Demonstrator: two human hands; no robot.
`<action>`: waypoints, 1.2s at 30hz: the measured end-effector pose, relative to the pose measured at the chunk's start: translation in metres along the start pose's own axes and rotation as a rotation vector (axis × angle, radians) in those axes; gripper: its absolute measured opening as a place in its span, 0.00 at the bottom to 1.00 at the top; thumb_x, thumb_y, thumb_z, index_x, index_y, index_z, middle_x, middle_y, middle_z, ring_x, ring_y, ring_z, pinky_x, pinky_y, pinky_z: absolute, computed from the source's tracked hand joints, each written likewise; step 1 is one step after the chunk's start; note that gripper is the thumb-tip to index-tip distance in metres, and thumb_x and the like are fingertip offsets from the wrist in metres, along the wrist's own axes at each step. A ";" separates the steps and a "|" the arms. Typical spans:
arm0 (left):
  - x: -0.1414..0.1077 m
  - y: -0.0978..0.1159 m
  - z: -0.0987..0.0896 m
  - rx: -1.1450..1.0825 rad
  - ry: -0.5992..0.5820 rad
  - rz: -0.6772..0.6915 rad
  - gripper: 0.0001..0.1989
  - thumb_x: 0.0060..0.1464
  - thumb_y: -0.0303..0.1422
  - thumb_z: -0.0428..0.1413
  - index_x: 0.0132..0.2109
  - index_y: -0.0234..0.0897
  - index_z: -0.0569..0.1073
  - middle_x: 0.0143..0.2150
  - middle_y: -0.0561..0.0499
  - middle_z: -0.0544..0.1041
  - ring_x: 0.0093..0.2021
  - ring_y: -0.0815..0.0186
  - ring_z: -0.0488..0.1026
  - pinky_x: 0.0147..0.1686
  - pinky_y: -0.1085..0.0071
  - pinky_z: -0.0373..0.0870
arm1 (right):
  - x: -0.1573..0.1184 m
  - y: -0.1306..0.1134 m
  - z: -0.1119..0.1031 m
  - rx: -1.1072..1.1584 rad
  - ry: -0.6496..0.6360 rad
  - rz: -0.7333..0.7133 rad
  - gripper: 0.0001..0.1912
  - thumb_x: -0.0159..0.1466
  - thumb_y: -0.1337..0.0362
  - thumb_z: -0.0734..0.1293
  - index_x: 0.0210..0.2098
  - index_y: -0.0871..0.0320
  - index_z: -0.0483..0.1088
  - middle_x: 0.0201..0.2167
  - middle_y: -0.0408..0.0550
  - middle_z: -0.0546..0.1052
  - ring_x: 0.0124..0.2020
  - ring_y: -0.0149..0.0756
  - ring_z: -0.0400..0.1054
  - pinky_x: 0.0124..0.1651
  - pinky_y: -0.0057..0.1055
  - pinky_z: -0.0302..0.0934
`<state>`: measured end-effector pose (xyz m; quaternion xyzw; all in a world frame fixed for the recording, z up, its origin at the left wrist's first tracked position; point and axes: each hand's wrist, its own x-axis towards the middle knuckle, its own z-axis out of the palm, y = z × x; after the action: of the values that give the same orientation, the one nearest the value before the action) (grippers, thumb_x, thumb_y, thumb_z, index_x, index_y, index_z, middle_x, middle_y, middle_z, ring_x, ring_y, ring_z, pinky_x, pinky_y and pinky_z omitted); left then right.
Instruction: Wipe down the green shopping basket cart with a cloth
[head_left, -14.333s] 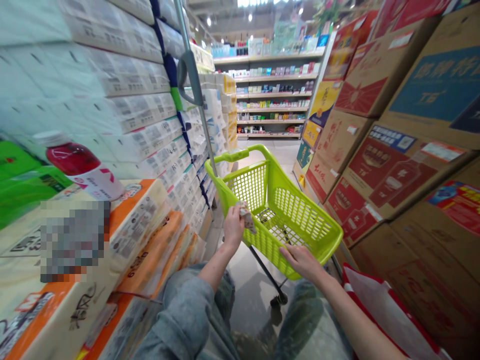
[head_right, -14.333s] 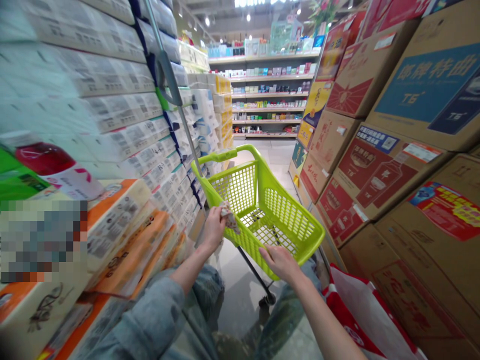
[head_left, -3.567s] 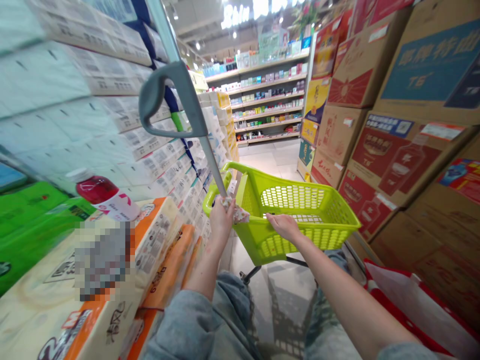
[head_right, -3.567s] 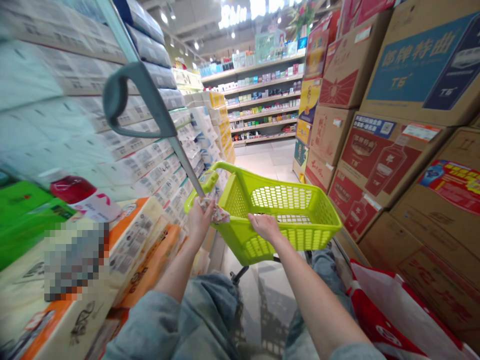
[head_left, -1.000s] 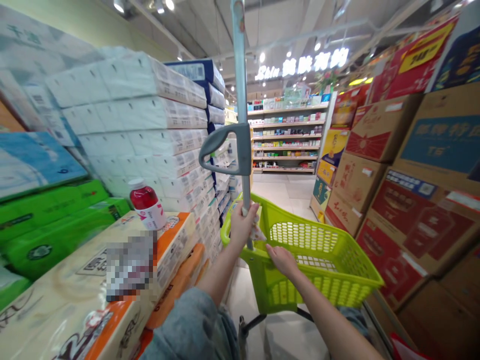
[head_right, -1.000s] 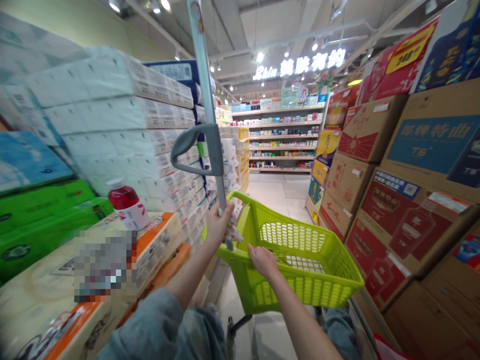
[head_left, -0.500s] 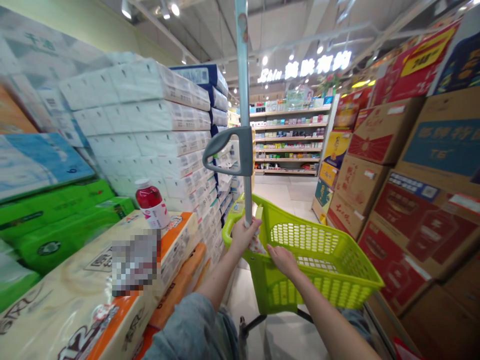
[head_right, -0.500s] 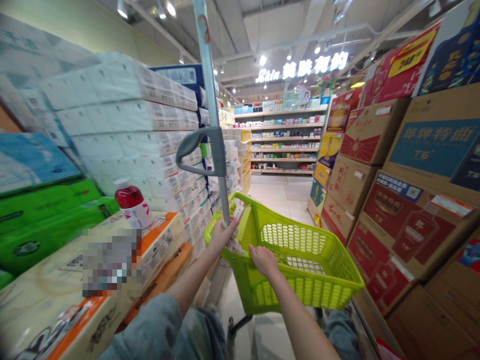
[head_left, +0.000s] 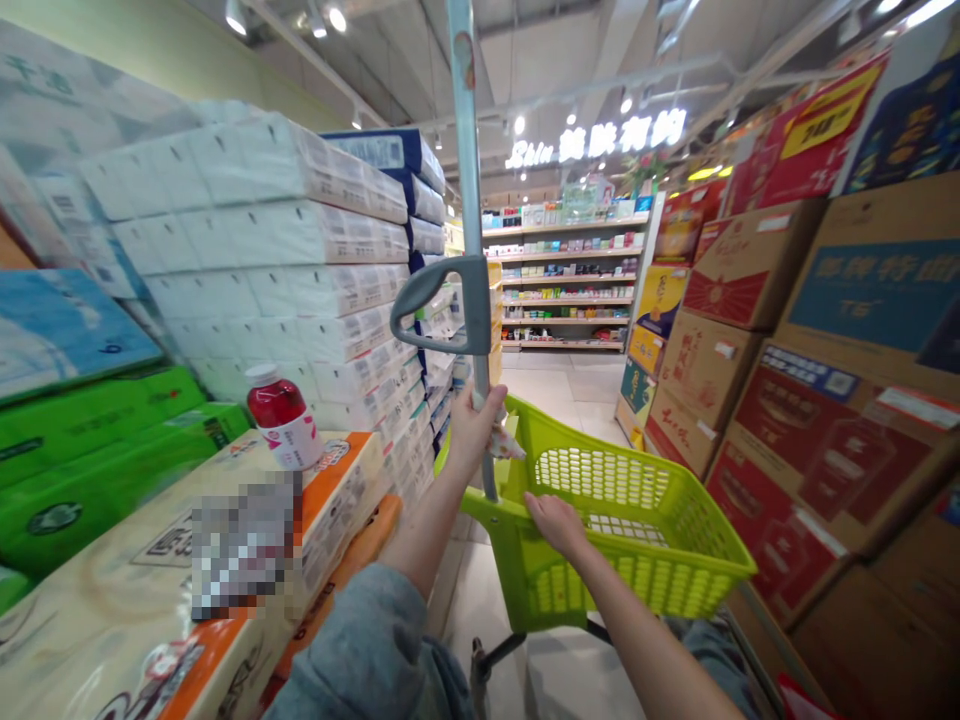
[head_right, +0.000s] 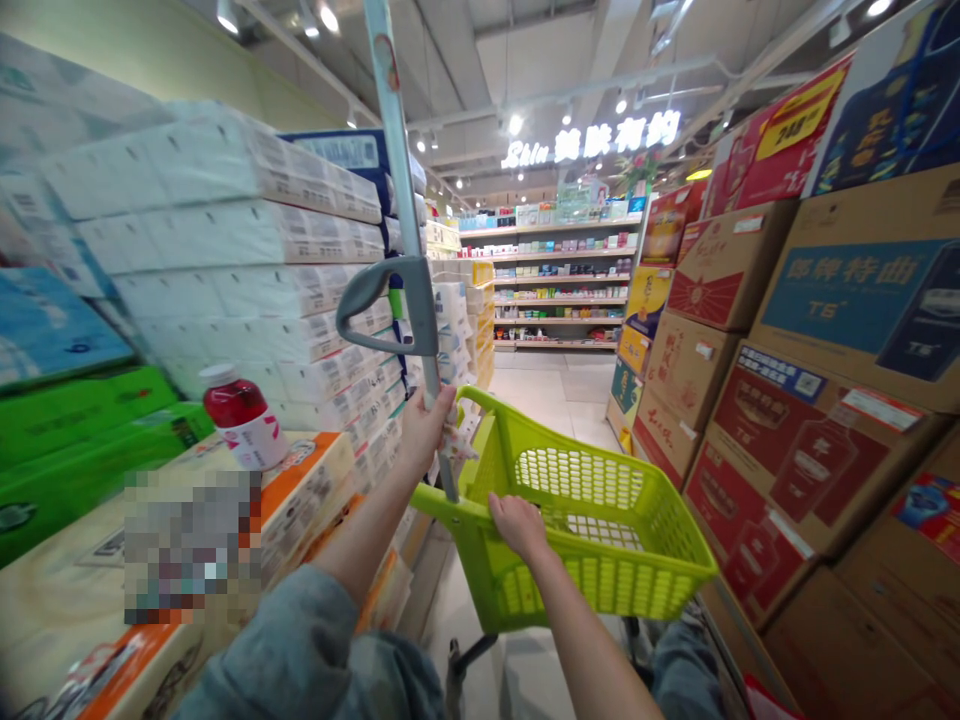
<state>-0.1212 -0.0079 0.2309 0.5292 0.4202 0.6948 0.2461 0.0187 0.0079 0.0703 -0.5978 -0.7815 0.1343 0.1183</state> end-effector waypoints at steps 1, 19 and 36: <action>-0.003 -0.006 -0.001 0.009 -0.015 -0.021 0.18 0.45 0.47 0.58 0.29 0.37 0.66 0.19 0.59 0.65 0.19 0.75 0.62 0.20 0.78 0.60 | 0.000 0.000 0.000 -0.001 0.002 -0.002 0.33 0.67 0.52 0.43 0.33 0.60 0.75 0.37 0.58 0.78 0.41 0.42 0.71 0.42 0.32 0.58; -0.033 -0.027 -0.016 -0.061 -0.021 -0.006 0.23 0.47 0.33 0.55 0.51 0.41 0.59 0.42 0.51 0.72 0.39 0.69 0.71 0.39 0.73 0.67 | 0.002 0.001 0.003 0.015 0.007 -0.001 0.34 0.67 0.52 0.43 0.33 0.61 0.75 0.37 0.59 0.77 0.41 0.42 0.71 0.43 0.32 0.57; -0.058 -0.076 -0.053 0.765 -0.512 0.137 0.13 0.45 0.25 0.51 0.41 0.36 0.65 0.39 0.49 0.69 0.41 0.64 0.69 0.44 0.66 0.66 | 0.006 0.003 0.005 0.012 0.023 0.004 0.35 0.67 0.51 0.42 0.32 0.61 0.75 0.36 0.59 0.77 0.39 0.44 0.71 0.38 0.33 0.56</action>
<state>-0.1599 -0.0311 0.1317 0.7630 0.5360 0.3517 0.0827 0.0179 0.0143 0.0647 -0.6001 -0.7780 0.1322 0.1308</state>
